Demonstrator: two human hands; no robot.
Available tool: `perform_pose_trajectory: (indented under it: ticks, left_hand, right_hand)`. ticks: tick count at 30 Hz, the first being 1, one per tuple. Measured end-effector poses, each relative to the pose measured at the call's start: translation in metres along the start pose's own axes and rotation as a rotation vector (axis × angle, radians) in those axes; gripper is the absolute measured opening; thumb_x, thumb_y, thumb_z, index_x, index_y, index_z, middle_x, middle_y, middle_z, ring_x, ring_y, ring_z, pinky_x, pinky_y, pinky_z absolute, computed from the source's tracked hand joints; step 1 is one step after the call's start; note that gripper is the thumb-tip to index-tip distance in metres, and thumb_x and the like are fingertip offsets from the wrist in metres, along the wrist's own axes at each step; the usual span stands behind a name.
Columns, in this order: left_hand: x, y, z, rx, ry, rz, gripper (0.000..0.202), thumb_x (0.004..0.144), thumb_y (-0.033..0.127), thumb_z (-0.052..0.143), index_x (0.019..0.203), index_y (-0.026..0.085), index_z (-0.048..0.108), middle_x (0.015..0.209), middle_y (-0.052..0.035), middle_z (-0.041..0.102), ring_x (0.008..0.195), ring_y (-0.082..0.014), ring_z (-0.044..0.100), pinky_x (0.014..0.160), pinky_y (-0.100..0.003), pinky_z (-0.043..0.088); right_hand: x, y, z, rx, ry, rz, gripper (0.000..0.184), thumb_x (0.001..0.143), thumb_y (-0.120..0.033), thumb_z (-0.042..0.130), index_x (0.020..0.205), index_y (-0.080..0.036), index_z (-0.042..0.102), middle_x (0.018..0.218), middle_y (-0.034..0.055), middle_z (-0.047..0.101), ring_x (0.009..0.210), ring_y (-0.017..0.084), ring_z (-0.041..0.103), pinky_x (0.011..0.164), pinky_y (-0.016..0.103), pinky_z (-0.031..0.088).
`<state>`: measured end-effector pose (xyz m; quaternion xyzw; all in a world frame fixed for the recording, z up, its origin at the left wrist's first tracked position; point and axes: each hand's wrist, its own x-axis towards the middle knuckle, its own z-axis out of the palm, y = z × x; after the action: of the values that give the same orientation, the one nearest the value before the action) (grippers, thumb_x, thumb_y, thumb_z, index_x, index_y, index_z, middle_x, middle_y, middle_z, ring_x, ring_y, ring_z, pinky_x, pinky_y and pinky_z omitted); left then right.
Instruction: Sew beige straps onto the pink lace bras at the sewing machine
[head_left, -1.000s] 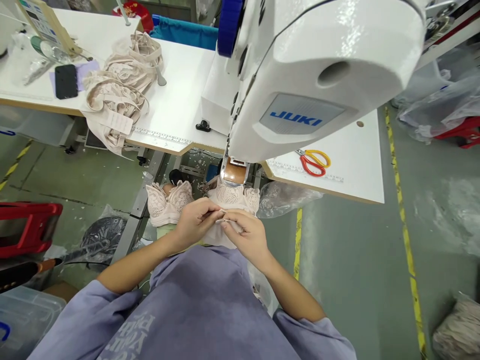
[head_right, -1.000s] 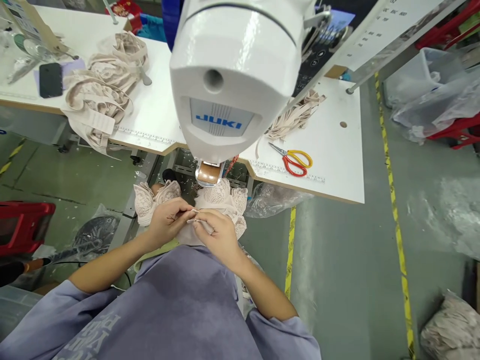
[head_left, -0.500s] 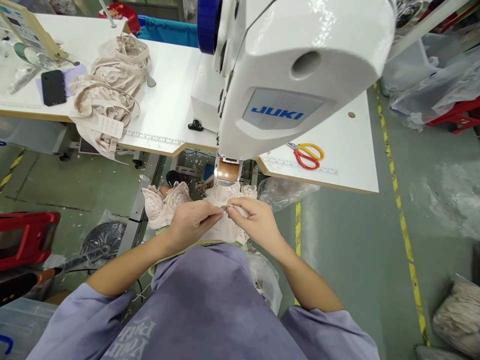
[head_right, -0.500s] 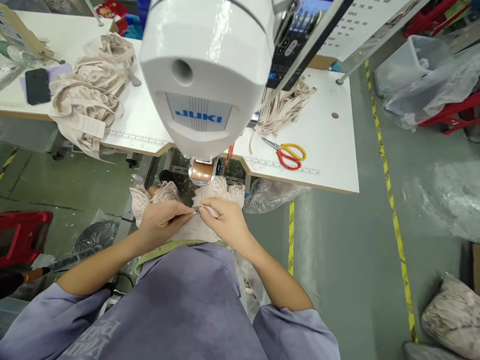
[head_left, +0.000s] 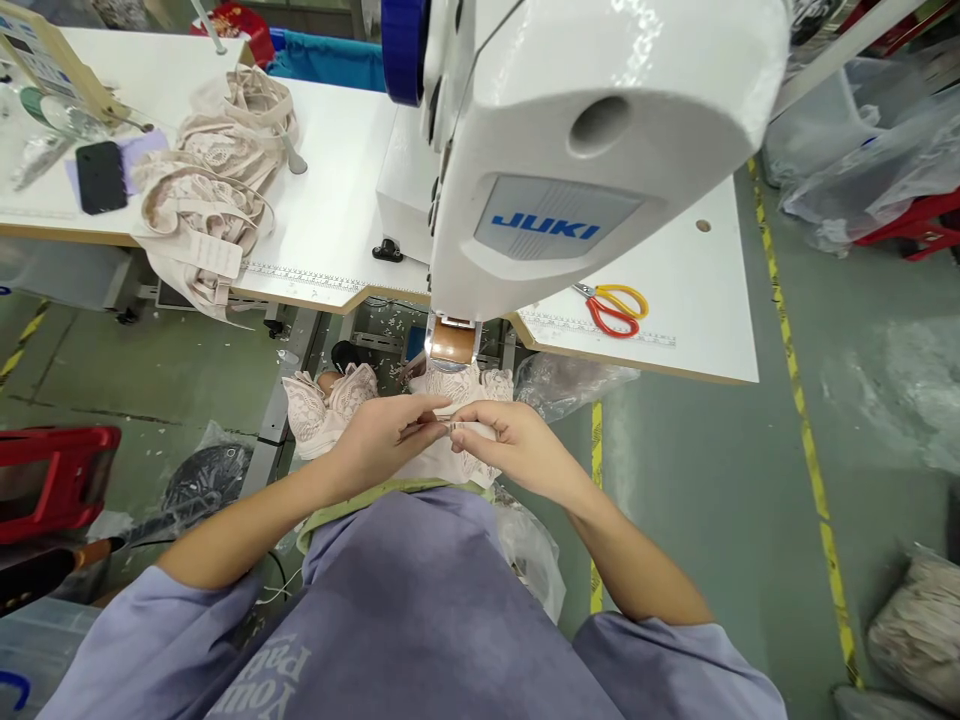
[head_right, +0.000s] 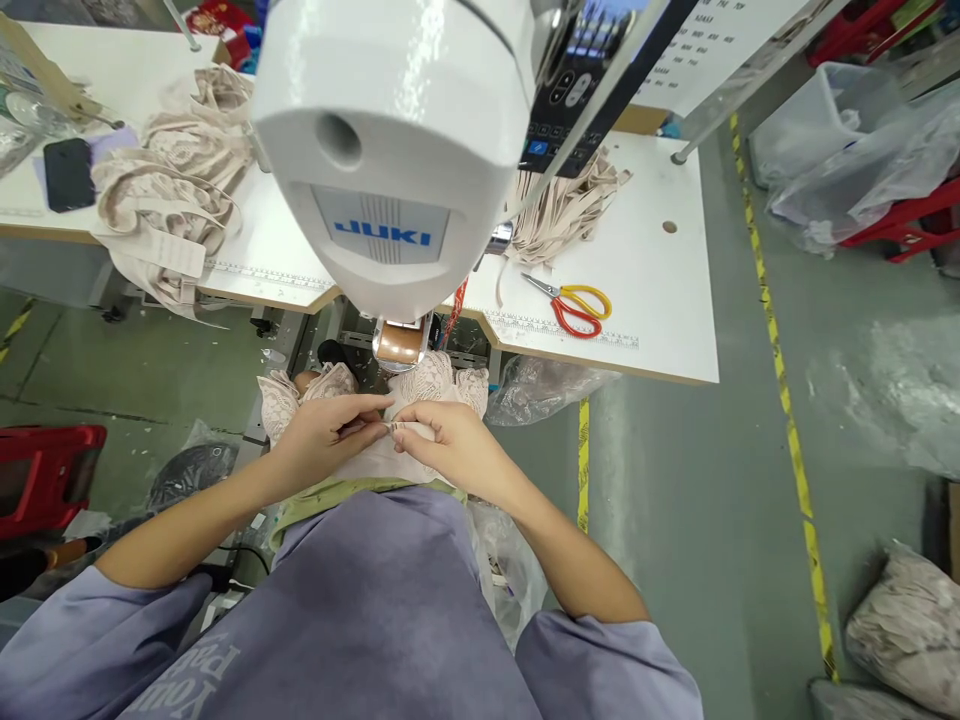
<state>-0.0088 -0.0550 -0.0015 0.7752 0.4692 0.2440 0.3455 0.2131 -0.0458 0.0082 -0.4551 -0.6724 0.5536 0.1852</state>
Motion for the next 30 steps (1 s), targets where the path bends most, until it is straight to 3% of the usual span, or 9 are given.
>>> perform_pose_trajectory:
  ticks: [3,8,12,15,18,21,23,27,30]
  left_hand:
    - [0.008,-0.001,-0.006,-0.011,-0.153,-0.023,0.025,0.1,0.03,0.055,0.115,0.021,0.072,0.094,-0.0025,0.078,0.079,-0.014,0.07,0.066,-0.022,0.048]
    - [0.014,-0.005,-0.009,0.111,-0.265,0.018,0.027,0.101,0.033,0.052,0.088,0.018,0.07,0.076,-0.0015,0.073,0.067,-0.0138,0.065,0.058,-0.024,0.04]
    - [0.01,-0.005,-0.001,0.28,-0.165,0.16,0.032,0.104,0.033,0.042,0.087,0.015,0.062,0.072,-0.004,0.067,0.065,-0.0167,0.062,0.057,-0.027,0.035]
    - [0.012,-0.001,0.002,0.232,-0.115,0.218,0.032,0.106,0.032,0.038,0.088,0.015,0.059,0.074,-0.0037,0.066,0.065,-0.0156,0.061,0.058,-0.027,0.037]
    - [0.021,0.0,0.0,0.132,-0.065,0.131,0.032,0.106,0.036,0.04,0.088,0.017,0.058,0.077,-0.0015,0.067,0.065,-0.0128,0.061,0.058,-0.023,0.039]
    - [0.03,-0.01,-0.003,0.192,0.084,0.036,0.028,0.105,0.041,0.043,0.101,0.019,0.06,0.075,0.0013,0.067,0.062,-0.0116,0.061,0.056,-0.021,0.037]
    - [0.033,-0.023,-0.004,0.358,0.167,0.138,0.026,0.105,0.036,0.042,0.117,0.02,0.058,0.073,0.0017,0.065,0.062,-0.0128,0.059,0.055,-0.023,0.035]
    - [0.04,-0.049,-0.005,0.641,0.235,0.515,0.037,0.1,0.011,0.04,0.134,0.019,0.051,0.073,0.0006,0.063,0.062,-0.0144,0.055,0.056,-0.027,0.033]
    - [0.048,-0.057,-0.008,0.706,0.259,0.616,0.044,0.095,0.004,0.044,0.137,0.017,0.048,0.076,0.0009,0.063,0.063,-0.0141,0.053,0.058,-0.027,0.036]
  right_hand:
    - [0.001,0.0,-0.001,-0.056,-0.013,0.003,0.016,0.094,-0.03,0.061,0.086,-0.022,0.072,0.08,-0.0029,0.072,0.066,0.012,0.059,0.063,0.024,0.04]
    - [0.0,0.002,0.001,-0.105,-0.007,0.0,0.015,0.095,-0.031,0.061,0.092,-0.024,0.073,0.082,-0.0031,0.073,0.069,0.012,0.062,0.063,0.025,0.041]
    - [-0.008,0.003,0.006,-0.256,0.166,-0.119,0.014,0.096,-0.029,0.061,0.098,-0.025,0.074,0.089,0.0007,0.071,0.081,0.015,0.065,0.069,0.026,0.044]
    - [-0.009,-0.001,0.006,-0.375,0.281,-0.222,0.015,0.096,-0.027,0.059,0.094,-0.023,0.073,0.089,0.0031,0.067,0.081,0.016,0.063,0.068,0.027,0.043]
    - [0.006,-0.009,-0.003,-0.437,0.337,-0.24,0.015,0.093,-0.026,0.059,0.086,-0.022,0.071,0.083,0.0029,0.063,0.077,0.016,0.06,0.065,0.028,0.04]
    - [0.033,-0.018,-0.02,-0.405,0.317,-0.163,0.013,0.088,-0.026,0.06,0.081,-0.021,0.07,0.079,0.0017,0.062,0.074,0.016,0.058,0.065,0.028,0.038]
    - [0.049,-0.022,-0.031,-0.41,0.299,-0.097,0.014,0.086,-0.025,0.058,0.077,-0.021,0.069,0.079,0.0018,0.064,0.074,0.016,0.057,0.065,0.028,0.037]
    - [0.063,-0.032,-0.043,-0.512,0.239,-0.009,0.02,0.086,-0.025,0.053,0.071,-0.019,0.066,0.077,0.002,0.065,0.07,0.015,0.053,0.063,0.028,0.031]
    - [0.063,-0.041,-0.045,-0.543,0.196,0.029,0.023,0.087,-0.024,0.051,0.069,-0.019,0.064,0.074,0.0012,0.064,0.067,0.014,0.051,0.061,0.028,0.028]
